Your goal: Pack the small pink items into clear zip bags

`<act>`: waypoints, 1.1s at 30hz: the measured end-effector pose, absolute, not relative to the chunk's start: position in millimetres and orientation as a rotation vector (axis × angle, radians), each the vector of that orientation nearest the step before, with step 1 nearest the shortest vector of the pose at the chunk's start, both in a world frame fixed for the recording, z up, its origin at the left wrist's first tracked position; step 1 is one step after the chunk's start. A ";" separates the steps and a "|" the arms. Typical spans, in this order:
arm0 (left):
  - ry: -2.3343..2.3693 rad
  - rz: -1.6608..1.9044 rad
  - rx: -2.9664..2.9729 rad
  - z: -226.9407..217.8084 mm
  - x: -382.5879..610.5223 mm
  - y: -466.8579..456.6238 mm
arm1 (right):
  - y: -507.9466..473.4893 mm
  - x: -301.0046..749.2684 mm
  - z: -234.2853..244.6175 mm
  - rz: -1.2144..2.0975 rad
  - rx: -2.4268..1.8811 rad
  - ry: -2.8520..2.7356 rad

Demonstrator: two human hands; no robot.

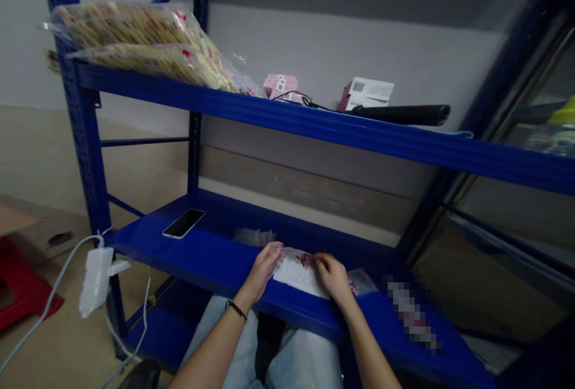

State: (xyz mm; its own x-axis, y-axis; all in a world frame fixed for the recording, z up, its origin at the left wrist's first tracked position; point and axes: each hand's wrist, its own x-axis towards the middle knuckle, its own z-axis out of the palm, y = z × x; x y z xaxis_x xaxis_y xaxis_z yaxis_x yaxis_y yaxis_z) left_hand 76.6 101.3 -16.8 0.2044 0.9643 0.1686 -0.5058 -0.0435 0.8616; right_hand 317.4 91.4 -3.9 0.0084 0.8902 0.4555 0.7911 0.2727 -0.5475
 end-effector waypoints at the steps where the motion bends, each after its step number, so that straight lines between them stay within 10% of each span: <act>1: 0.581 1.313 0.950 -17.3 76.6 102.5 | 90.4 315.4 -5.4 0.131 -1.521 -1.875; 33: 0.370 1.269 0.910 -11.9 72.0 99.5 | 87.2 299.6 -20.3 0.035 -1.464 -2.090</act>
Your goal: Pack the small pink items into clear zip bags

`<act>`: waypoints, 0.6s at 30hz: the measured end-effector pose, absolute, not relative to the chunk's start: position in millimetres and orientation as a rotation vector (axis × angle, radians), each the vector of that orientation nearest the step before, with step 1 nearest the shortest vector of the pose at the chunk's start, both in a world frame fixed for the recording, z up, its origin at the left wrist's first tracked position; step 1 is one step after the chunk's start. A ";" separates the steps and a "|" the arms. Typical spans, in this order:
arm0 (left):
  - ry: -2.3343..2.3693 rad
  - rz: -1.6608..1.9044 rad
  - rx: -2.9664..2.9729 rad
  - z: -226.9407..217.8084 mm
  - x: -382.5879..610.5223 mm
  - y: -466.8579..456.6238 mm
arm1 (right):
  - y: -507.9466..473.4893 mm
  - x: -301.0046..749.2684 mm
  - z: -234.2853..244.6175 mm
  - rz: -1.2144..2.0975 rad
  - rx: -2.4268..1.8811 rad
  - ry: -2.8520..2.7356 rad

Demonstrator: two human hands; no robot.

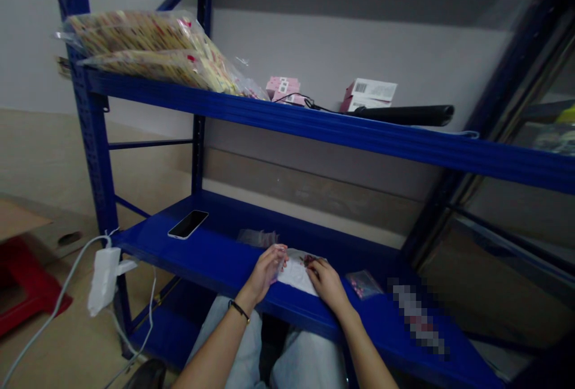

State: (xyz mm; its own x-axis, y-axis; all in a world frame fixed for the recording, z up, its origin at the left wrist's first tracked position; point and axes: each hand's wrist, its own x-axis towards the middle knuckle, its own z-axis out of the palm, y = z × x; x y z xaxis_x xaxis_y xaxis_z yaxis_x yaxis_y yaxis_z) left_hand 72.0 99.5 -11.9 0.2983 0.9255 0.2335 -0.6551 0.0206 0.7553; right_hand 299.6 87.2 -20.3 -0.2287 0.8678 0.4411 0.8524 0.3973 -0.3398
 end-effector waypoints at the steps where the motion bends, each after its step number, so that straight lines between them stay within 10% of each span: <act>1: 0.371 1.266 0.921 -12.0 72.1 99.0 | 87.5 299.6 -20.9 0.031 -1.463 -2.091; 18: 0.493 1.210 1.129 -5.5 71.4 89.4 | 89.4 289.6 -11.4 -0.048 -1.559 -2.093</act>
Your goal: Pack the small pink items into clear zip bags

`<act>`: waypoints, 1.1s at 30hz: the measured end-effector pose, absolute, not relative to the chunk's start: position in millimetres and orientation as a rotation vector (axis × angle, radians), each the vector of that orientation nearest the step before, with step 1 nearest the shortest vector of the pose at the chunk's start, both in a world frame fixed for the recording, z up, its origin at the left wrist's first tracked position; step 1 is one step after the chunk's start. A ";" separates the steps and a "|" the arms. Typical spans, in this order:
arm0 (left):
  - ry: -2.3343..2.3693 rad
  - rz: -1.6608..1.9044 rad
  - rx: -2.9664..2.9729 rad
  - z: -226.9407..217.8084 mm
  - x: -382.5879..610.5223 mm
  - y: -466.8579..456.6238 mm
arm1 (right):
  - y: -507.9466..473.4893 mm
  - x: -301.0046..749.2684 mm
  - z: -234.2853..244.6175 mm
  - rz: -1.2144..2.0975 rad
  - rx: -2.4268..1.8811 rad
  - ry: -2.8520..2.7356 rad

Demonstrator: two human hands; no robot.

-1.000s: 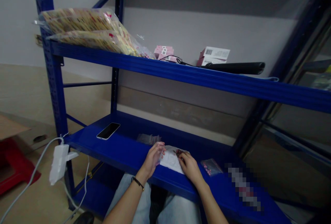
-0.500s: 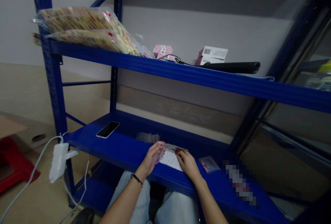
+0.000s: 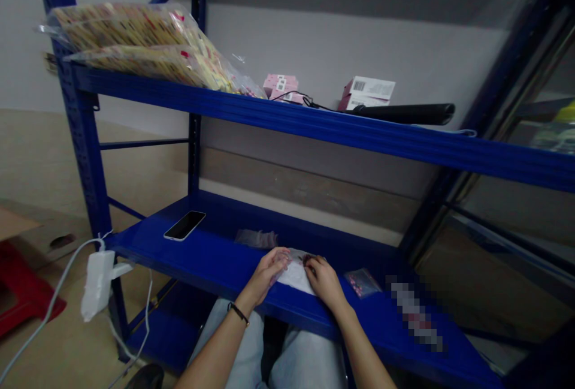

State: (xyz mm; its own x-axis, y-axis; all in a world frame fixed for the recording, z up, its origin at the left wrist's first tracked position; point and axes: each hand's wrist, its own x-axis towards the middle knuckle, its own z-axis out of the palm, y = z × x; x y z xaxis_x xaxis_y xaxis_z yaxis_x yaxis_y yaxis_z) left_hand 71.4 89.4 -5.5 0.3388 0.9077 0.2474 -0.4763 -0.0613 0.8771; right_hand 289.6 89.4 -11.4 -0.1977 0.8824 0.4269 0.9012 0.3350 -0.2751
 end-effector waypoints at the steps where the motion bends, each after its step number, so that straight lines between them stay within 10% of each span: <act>1: 0.491 1.210 1.127 -5.6 71.4 89.5 | 89.3 289.4 -12.6 -0.048 -1.557 -2.091; 33: 0.527 1.207 1.367 -12.3 78.3 93.5 | 79.5 272.1 25.9 0.436 -1.280 -1.726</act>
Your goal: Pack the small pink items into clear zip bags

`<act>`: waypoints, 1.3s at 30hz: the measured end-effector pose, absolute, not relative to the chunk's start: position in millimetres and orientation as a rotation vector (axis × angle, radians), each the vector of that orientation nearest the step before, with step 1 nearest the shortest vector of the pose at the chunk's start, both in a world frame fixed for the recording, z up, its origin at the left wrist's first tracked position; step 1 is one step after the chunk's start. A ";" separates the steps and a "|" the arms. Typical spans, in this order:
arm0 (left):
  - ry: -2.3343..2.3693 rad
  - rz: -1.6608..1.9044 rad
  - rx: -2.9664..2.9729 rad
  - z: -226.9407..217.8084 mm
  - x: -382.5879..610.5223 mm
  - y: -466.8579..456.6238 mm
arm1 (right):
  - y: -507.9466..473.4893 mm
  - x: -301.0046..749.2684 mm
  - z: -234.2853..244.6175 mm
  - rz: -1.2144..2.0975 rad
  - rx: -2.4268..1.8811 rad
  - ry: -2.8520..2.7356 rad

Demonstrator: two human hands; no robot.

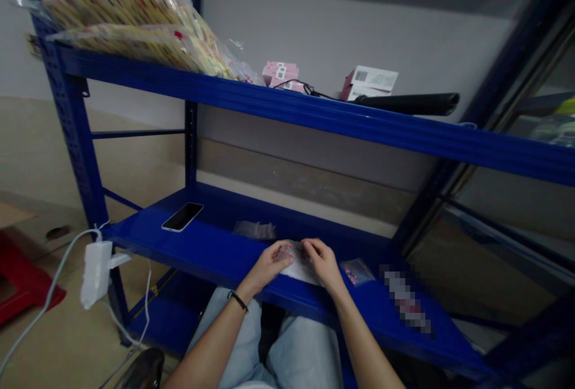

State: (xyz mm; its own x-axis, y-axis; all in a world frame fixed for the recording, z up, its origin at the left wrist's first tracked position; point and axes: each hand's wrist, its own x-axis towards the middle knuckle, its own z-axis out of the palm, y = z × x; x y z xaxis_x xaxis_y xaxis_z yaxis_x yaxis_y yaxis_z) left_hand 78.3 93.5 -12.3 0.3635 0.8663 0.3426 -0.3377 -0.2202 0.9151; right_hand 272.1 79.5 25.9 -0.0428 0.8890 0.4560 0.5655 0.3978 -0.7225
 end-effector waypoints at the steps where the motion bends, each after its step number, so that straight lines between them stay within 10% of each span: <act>1: 0.535 1.213 1.355 -11.7 77.4 93.1 | 81.3 277.8 23.7 0.376 -1.329 -1.743; 16: 0.469 1.225 1.158 -9.8 72.5 91.5 | 93.4 282.3 0.2 -0.184 -1.715 -2.158; 39: 0.450 1.225 1.130 -7.1 72.5 89.7 | 103.0 279.3 7.7 -0.153 -1.666 -2.170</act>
